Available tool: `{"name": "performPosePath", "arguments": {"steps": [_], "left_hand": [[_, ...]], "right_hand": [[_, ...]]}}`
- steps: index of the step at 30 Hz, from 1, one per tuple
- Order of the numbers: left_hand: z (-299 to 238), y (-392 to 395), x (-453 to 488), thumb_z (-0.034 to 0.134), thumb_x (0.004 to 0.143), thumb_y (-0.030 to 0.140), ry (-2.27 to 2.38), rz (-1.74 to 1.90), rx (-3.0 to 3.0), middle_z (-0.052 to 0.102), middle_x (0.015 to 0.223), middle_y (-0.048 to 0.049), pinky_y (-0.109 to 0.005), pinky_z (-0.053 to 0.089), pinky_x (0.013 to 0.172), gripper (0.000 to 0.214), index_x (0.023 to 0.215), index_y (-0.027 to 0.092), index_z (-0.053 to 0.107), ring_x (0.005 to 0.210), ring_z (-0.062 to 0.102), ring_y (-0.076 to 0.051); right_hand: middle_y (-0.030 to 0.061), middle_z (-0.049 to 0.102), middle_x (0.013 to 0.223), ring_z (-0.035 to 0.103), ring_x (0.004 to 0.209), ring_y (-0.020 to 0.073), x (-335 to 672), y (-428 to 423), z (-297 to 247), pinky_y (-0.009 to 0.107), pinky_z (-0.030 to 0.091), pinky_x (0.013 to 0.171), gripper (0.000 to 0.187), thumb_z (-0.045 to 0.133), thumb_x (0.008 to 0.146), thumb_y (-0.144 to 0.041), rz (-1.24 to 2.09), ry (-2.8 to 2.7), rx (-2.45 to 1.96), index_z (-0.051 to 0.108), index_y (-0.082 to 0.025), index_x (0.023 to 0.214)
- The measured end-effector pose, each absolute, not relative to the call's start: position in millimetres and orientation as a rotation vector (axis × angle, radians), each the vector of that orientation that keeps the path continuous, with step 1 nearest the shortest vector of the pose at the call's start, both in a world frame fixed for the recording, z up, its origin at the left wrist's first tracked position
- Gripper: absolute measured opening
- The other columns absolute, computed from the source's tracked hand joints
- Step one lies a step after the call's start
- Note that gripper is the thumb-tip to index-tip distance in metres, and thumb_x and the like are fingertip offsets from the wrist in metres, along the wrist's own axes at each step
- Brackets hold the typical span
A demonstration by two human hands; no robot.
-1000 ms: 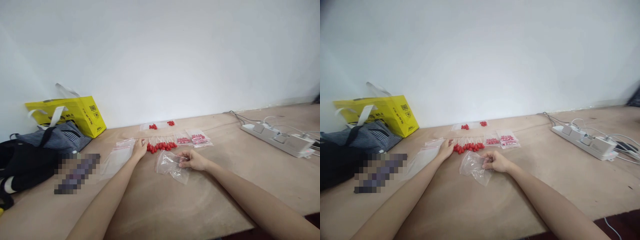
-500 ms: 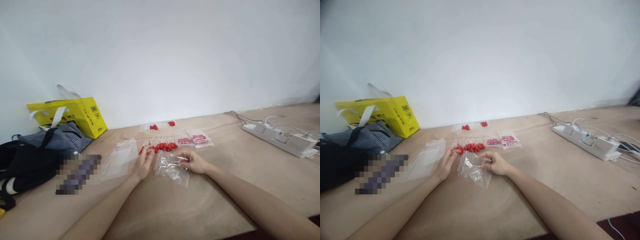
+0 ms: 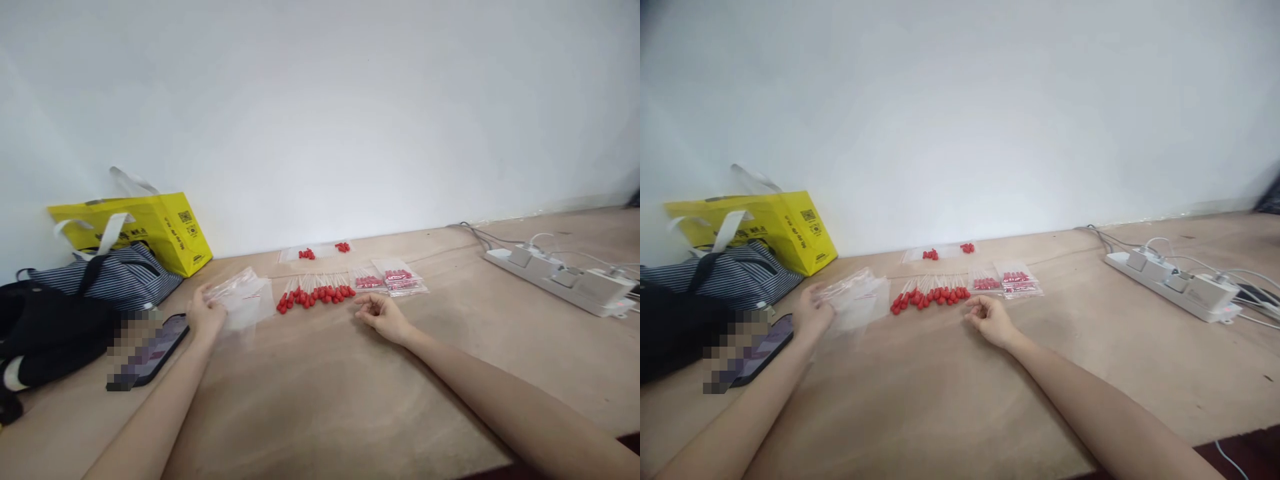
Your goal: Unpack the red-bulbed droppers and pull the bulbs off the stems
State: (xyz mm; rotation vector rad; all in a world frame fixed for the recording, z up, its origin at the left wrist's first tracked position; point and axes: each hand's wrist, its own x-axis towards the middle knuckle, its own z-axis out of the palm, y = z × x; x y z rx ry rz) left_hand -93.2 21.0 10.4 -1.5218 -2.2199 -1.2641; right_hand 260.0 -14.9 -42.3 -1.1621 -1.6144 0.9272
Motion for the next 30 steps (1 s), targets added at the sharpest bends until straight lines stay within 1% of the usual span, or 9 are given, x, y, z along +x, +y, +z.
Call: {"name": "performPosePath", "arguments": {"steps": [3, 5, 7, 10, 13, 15, 18, 22, 30], "left_hand": [[3, 18, -99, 0.050, 0.055, 0.006, -2.320, -1.149, -1.415, 0.052, 0.101, -0.0152, -0.055, 0.037, 0.080, 0.037, 0.090, 0.015, 0.055, 0.107, 0.041, -0.037], [-2, 14, -92, 0.053, 0.053, 0.007, -2.313, -1.042, -1.379, 0.038, 0.122, -0.0189, -0.061, 0.029, 0.083, 0.042, 0.093, 0.016, 0.055, 0.117, 0.027, -0.042], [-4, 9, -83, 0.054, 0.054, 0.008, -2.230, -0.913, -1.381, 0.021, 0.134, -0.0186, -0.062, 0.023, 0.086, 0.047, 0.100, 0.017, 0.053, 0.122, 0.015, -0.042], [0, 3, -70, 0.052, 0.064, 0.015, -2.024, -0.826, -1.439, 0.013, 0.137, -0.0168, -0.059, 0.023, 0.089, 0.042, 0.106, 0.018, 0.051, 0.125, 0.012, -0.038], [3, -4, -53, 0.045, 0.075, 0.026, -1.875, -0.836, -1.570, 0.024, 0.132, -0.0166, -0.056, 0.026, 0.090, 0.031, 0.104, 0.018, 0.054, 0.122, 0.020, -0.036], [-1, -8, -38, 0.043, 0.078, 0.029, -1.766, -0.831, -1.776, 0.034, 0.126, -0.0151, -0.051, 0.027, 0.092, 0.029, 0.102, 0.019, 0.056, 0.119, 0.028, -0.032], [-12, -13, -16, 0.046, 0.077, 0.032, -1.575, -0.813, -2.094, 0.040, 0.123, -0.0116, -0.046, 0.028, 0.095, 0.030, 0.103, 0.021, 0.055, 0.119, 0.030, -0.028], [-20, -16, 0, 0.048, 0.075, 0.031, -1.478, -0.824, -2.319, 0.042, 0.120, -0.0106, -0.045, 0.030, 0.094, 0.031, 0.104, 0.022, 0.054, 0.117, 0.032, -0.027], [-20, -15, -3, 0.049, 0.073, 0.028, -1.504, -0.888, -2.367, 0.045, 0.113, -0.0102, -0.045, 0.032, 0.093, 0.025, 0.096, 0.020, 0.057, 0.112, 0.036, -0.027]], "right_hand": [[0.0025, 0.056, 0.070, 0.050, 0.067, 0.0145, 267, -8, -42, 0.028, 0.040, 0.064, 0.017, 0.050, 0.071, -0.022, 0.373, -1.752, -1.321, 0.059, -0.017, 0.084], [0.0051, 0.058, 0.079, 0.049, 0.080, 0.0180, 274, -3, -40, 0.030, 0.037, 0.073, 0.016, 0.048, 0.072, -0.018, 0.029, -1.865, -1.411, 0.060, -0.018, 0.083], [0.0070, 0.058, 0.087, 0.046, 0.087, 0.0205, 279, 2, -38, 0.032, 0.033, 0.077, 0.017, 0.049, 0.073, -0.019, -0.208, -1.957, -1.519, 0.061, -0.019, 0.085], [0.0078, 0.056, 0.096, 0.043, 0.093, 0.0223, 282, 11, -36, 0.033, 0.028, 0.078, 0.021, 0.048, 0.076, -0.024, -0.376, -2.040, -1.656, 0.060, -0.021, 0.093], [0.0091, 0.053, 0.109, 0.041, 0.097, 0.0240, 282, 19, -35, 0.036, 0.025, 0.078, 0.030, 0.047, 0.079, -0.030, -0.470, -2.071, -1.706, 0.055, -0.022, 0.106], [0.0100, 0.050, 0.114, 0.040, 0.098, 0.0254, 282, 25, -33, 0.037, 0.023, 0.078, 0.033, 0.045, 0.080, -0.035, -0.514, -2.113, -1.717, 0.052, -0.022, 0.110], [0.0106, 0.057, 0.104, 0.042, 0.094, 0.0246, 284, 32, -29, 0.037, 0.022, 0.075, 0.027, 0.040, 0.083, -0.034, -0.532, -2.253, -1.683, 0.058, -0.020, 0.098], [0.0112, 0.061, 0.086, 0.045, 0.086, 0.0212, 286, 39, -26, 0.034, 0.021, 0.072, 0.022, 0.039, 0.082, -0.018, -0.547, -2.351, -1.603, 0.061, -0.015, 0.082], [0.0121, 0.061, 0.080, 0.047, 0.080, 0.0206, 289, 40, -34, 0.032, 0.020, 0.067, 0.022, 0.038, 0.078, -0.012, -0.575, -2.169, -1.646, 0.060, -0.012, 0.079]]}}
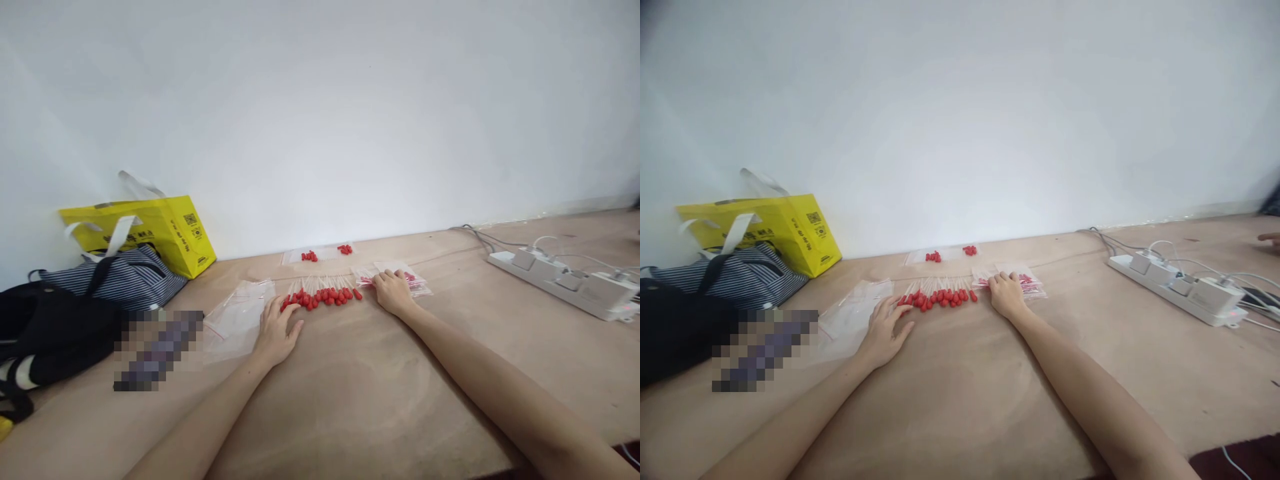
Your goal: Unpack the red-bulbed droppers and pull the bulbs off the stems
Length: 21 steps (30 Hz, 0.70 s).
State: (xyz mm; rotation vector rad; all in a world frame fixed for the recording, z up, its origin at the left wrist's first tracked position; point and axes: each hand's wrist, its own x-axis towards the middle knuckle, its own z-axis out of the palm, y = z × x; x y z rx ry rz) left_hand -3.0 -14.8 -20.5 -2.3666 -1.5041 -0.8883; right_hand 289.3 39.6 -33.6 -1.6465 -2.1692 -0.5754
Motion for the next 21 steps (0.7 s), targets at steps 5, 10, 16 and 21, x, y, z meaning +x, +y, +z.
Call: {"name": "performPosePath", "arguments": {"steps": [5, 10, 16, 21], "left_hand": [[-19, -15, -1, 0.049, 0.074, 0.027, -1.474, -0.942, -2.375, 0.046, 0.111, -0.0113, -0.044, 0.032, 0.093, 0.027, 0.099, 0.018, 0.054, 0.109, 0.038, -0.026], [-12, -27, 6, 0.045, 0.078, 0.027, -1.335, -1.079, -2.518, 0.052, 0.104, -0.0085, -0.039, 0.036, 0.090, 0.023, 0.099, 0.019, 0.053, 0.100, 0.046, -0.022], [-12, -56, 34, 0.045, 0.079, 0.038, -1.730, -1.385, -2.968, 0.057, 0.077, -0.0034, -0.029, 0.047, 0.064, 0.025, 0.092, 0.018, 0.052, 0.069, 0.055, -0.015], [-13, -70, 57, 0.050, 0.075, 0.047, -2.108, -1.860, -3.137, 0.057, 0.075, -0.0014, -0.028, 0.049, 0.061, 0.043, 0.104, 0.017, 0.042, 0.065, 0.057, -0.013]], "right_hand": [[0.0104, 0.061, 0.078, 0.047, 0.077, 0.0201, 292, 34, -36, 0.033, 0.019, 0.070, 0.026, 0.032, 0.083, -0.017, -0.581, -1.917, -1.737, 0.057, -0.013, 0.082], [0.0054, 0.059, 0.066, 0.047, 0.070, 0.0167, 287, 5, -27, 0.032, 0.020, 0.072, 0.024, 0.035, 0.081, -0.022, -0.609, -1.696, -1.573, 0.056, -0.016, 0.071], [0.0014, 0.056, 0.054, 0.043, 0.060, 0.0127, 256, -57, -21, 0.030, 0.020, 0.066, 0.018, 0.042, 0.076, -0.015, -0.611, -1.970, -1.177, 0.057, -0.017, 0.066], [0.0000, 0.056, 0.053, 0.044, 0.055, 0.0114, 217, -82, -26, 0.030, 0.019, 0.061, 0.014, 0.045, 0.073, -0.015, -0.339, -2.059, -1.014, 0.054, -0.017, 0.063]]}}
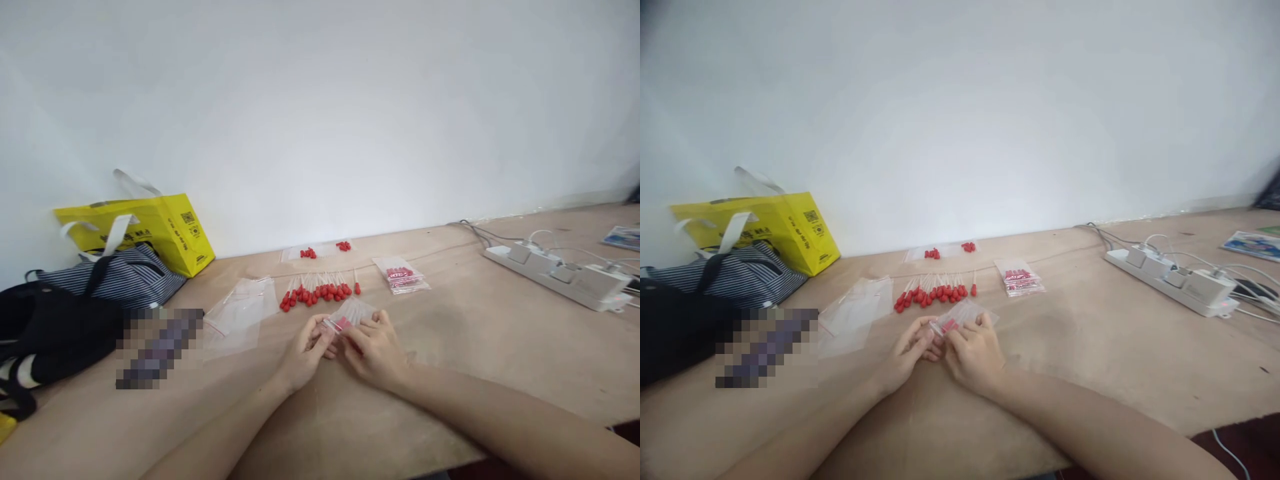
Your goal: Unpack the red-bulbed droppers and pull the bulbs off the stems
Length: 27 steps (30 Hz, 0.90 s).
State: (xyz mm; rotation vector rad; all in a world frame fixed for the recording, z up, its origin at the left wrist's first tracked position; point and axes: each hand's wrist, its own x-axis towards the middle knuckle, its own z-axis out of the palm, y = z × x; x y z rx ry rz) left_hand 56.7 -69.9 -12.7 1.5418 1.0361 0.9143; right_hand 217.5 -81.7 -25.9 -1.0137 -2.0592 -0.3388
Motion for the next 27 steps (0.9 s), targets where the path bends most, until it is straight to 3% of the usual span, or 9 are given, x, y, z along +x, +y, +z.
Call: {"name": "performPosePath", "arguments": {"steps": [6, 10, 13, 16, 19, 25, 27], "left_hand": [[-8, -62, 51, 0.062, 0.067, 0.034, 1.171, 0.938, 1.286, 0.050, 0.065, 0.0053, -0.028, 0.049, 0.061, 0.036, 0.093, 0.017, 0.044, 0.059, 0.057, -0.010], [4, -50, 30, 0.064, 0.066, 0.030, 1.057, 0.698, 1.375, 0.051, 0.065, 0.0068, -0.026, 0.047, 0.058, 0.042, 0.099, 0.018, 0.041, 0.054, 0.055, -0.008], [6, -42, 19, 0.064, 0.065, 0.032, 1.019, 0.662, 1.426, 0.050, 0.062, 0.0081, -0.023, 0.045, 0.054, 0.042, 0.097, 0.018, 0.043, 0.051, 0.053, -0.007], [5, -41, 16, 0.065, 0.064, 0.033, 1.075, 0.757, 1.365, 0.052, 0.061, 0.0079, -0.023, 0.045, 0.058, 0.043, 0.098, 0.018, 0.043, 0.056, 0.054, -0.008], [4, -45, 16, 0.073, 0.055, 0.029, 1.131, 0.692, 1.267, 0.057, 0.063, 0.0058, -0.025, 0.047, 0.064, 0.058, 0.103, 0.017, 0.043, 0.060, 0.057, -0.009], [4, -50, 17, 0.078, 0.047, 0.028, 1.229, 0.680, 1.199, 0.063, 0.064, 0.0016, -0.026, 0.048, 0.061, 0.067, 0.105, 0.014, 0.046, 0.057, 0.059, -0.011], [3, -51, 20, 0.079, 0.045, 0.029, 1.233, 0.714, 1.196, 0.064, 0.062, 0.0012, -0.026, 0.048, 0.060, 0.067, 0.103, 0.013, 0.049, 0.055, 0.059, -0.011]], "right_hand": [[0.0007, 0.062, 0.077, 0.051, 0.072, 0.0123, 219, -68, -16, 0.028, 0.027, 0.070, 0.018, 0.049, 0.079, -0.031, 0.187, -2.209, -0.959, 0.059, -0.020, 0.090], [0.0065, 0.054, 0.110, 0.046, 0.099, 0.0216, 233, -46, -7, 0.034, 0.029, 0.082, 0.064, 0.064, 0.057, -0.055, 0.298, -2.395, -0.855, 0.052, -0.023, 0.111], [0.0077, 0.051, 0.115, 0.043, 0.104, 0.0236, 232, -36, -9, 0.036, 0.027, 0.088, 0.080, 0.065, 0.052, -0.059, 0.392, -2.522, -0.805, 0.044, -0.023, 0.120], [0.0080, 0.052, 0.113, 0.046, 0.102, 0.0230, 225, -35, -16, 0.036, 0.029, 0.088, 0.077, 0.064, 0.055, -0.058, 0.448, -2.515, -0.854, 0.043, -0.022, 0.121], [0.0089, 0.054, 0.109, 0.047, 0.099, 0.0232, 223, -37, -20, 0.037, 0.032, 0.085, 0.072, 0.062, 0.057, -0.060, 0.456, -2.439, -0.932, 0.048, -0.021, 0.116], [0.0079, 0.055, 0.104, 0.049, 0.096, 0.0221, 227, -38, -21, 0.035, 0.034, 0.082, 0.069, 0.064, 0.055, -0.059, 0.466, -2.384, -0.941, 0.052, -0.021, 0.111], [0.0069, 0.057, 0.100, 0.050, 0.093, 0.0208, 225, -39, -20, 0.034, 0.034, 0.080, 0.059, 0.063, 0.060, -0.055, 0.458, -2.346, -0.935, 0.054, -0.022, 0.107]]}}
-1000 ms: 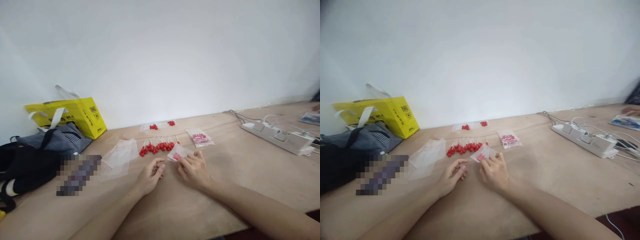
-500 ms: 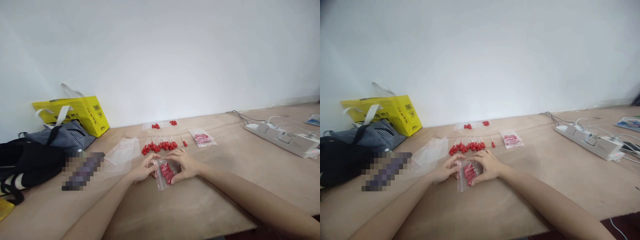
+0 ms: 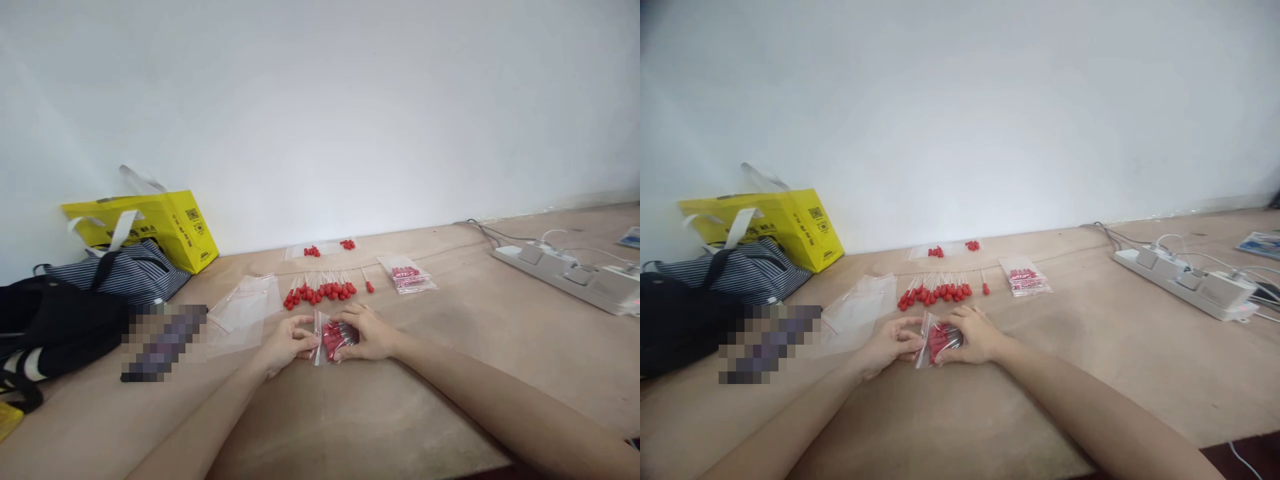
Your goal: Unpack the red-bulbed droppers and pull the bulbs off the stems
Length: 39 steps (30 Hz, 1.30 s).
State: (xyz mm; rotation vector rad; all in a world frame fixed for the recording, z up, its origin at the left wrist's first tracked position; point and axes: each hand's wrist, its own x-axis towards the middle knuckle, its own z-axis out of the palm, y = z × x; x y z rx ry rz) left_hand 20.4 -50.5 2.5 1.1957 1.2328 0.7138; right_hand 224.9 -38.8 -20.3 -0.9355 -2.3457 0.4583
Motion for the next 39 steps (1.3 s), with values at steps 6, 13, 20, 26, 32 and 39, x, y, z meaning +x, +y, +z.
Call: {"name": "performPosePath", "arguments": {"steps": [6, 13, 20, 26, 32, 39], "left_hand": [[2, -54, 35, 0.078, 0.046, 0.026, 1.258, 0.760, 1.225, 0.064, 0.057, 0.0024, -0.026, 0.048, 0.062, 0.062, 0.100, 0.010, 0.052, 0.055, 0.059, -0.012], [2, -56, 47, 0.077, 0.047, 0.027, 1.179, 0.730, 1.290, 0.067, 0.070, -0.0022, -0.025, 0.045, 0.065, 0.063, 0.104, 0.011, 0.056, 0.068, 0.061, -0.016], [-4, -53, 46, 0.073, 0.051, 0.021, 1.243, 0.732, 1.384, 0.053, 0.050, 0.0086, -0.020, 0.037, 0.055, 0.071, 0.115, 0.007, 0.046, 0.052, 0.050, -0.008], [-3, -53, 42, 0.072, 0.053, 0.022, 1.201, 0.726, 1.344, 0.051, 0.053, 0.0082, -0.020, 0.034, 0.054, 0.073, 0.117, 0.006, 0.041, 0.051, 0.047, -0.006], [-5, -53, 40, 0.072, 0.054, 0.025, 1.159, 0.766, 1.296, 0.050, 0.054, 0.0075, -0.023, 0.039, 0.058, 0.064, 0.111, 0.009, 0.046, 0.052, 0.048, -0.007], [-1, -57, 45, 0.058, 0.068, 0.041, 1.273, 0.740, 1.453, 0.049, 0.053, 0.0048, -0.021, 0.040, 0.049, 0.035, 0.087, 0.012, 0.055, 0.047, 0.048, -0.008]], "right_hand": [[0.0006, 0.060, 0.075, 0.051, 0.078, 0.0142, 209, -49, -14, 0.031, 0.029, 0.076, 0.021, 0.051, 0.078, -0.039, 0.376, -2.069, -1.138, 0.061, -0.021, 0.072], [-0.0027, 0.060, 0.058, 0.052, 0.063, 0.0117, 193, -62, -6, 0.029, 0.027, 0.074, 0.031, 0.051, 0.073, -0.043, 0.602, -1.955, -1.435, 0.058, -0.019, 0.054], [-0.0016, 0.064, 0.060, 0.054, 0.061, 0.0123, 192, -58, -8, 0.030, 0.030, 0.074, 0.020, 0.048, 0.073, -0.026, 0.706, -1.950, -1.500, 0.060, -0.019, 0.059], [-0.0012, 0.062, 0.061, 0.053, 0.061, 0.0118, 194, -56, -11, 0.027, 0.033, 0.069, 0.020, 0.047, 0.075, -0.028, 0.743, -1.950, -1.462, 0.058, -0.018, 0.062], [-0.0014, 0.059, 0.062, 0.052, 0.062, 0.0120, 195, -53, -13, 0.027, 0.033, 0.069, 0.019, 0.046, 0.077, -0.027, 0.788, -1.892, -1.476, 0.055, -0.017, 0.063], [-0.0001, 0.060, 0.066, 0.051, 0.070, 0.0147, 193, -54, -17, 0.033, 0.027, 0.076, 0.022, 0.045, 0.078, -0.030, 0.592, -1.883, -1.465, 0.054, -0.018, 0.062]]}}
